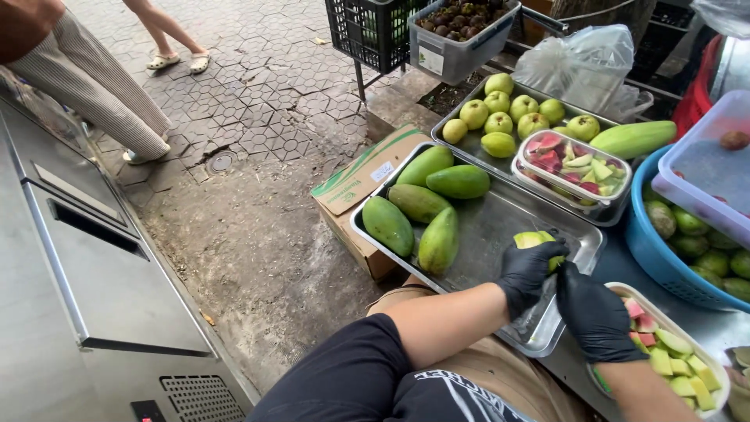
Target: The person is cutting and preparing various fruits like guava and mango into containers at a food stall.
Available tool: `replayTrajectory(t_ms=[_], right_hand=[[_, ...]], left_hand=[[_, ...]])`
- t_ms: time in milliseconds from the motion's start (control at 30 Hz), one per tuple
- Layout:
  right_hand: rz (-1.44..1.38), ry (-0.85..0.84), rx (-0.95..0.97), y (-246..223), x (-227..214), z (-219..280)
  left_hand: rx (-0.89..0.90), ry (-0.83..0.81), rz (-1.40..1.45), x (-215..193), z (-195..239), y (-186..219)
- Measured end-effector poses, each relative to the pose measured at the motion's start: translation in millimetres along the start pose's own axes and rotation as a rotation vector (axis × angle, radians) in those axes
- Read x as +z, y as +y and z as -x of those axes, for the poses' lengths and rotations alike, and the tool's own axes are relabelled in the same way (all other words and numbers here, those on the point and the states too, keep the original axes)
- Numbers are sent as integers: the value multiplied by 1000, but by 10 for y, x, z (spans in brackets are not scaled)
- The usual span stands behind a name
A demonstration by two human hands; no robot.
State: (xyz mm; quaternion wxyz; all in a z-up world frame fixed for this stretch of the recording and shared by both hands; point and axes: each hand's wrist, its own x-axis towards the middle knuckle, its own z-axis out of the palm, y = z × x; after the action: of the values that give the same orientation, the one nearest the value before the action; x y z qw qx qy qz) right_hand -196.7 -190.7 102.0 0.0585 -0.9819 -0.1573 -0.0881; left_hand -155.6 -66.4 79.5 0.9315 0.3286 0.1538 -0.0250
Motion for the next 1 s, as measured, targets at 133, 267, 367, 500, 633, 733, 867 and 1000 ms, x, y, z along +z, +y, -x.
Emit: replayTrajectory(t_ms=[133,267,367,500,633,733,867,1000], right_hand=[[-13,-150,46,352,-10,70],[-280,33,107,709,227,522],[-639,119,265,920,657,1012],[-1389,-34,990,352,-105,1187],[-1622,92,1135,431,-71,1460],[-1701,206,1166,432,47,1580],[-1320,555,849,603,252,1599],[-1284,476,698,668,-91,1471]], left_hand=[[-216,3,116,182,117,-90],[-273,-282,-27,192,-10,-627],[-421,-413,-186,250,184,-719],[-415,-532,-301,282,381,-785],[-475,-510,-441,204,302,-1110],[-521,-617,-305,194,326,-1122],[-651,-801,-186,379,447,-934],[-681,-875,-210,361,472,-877]])
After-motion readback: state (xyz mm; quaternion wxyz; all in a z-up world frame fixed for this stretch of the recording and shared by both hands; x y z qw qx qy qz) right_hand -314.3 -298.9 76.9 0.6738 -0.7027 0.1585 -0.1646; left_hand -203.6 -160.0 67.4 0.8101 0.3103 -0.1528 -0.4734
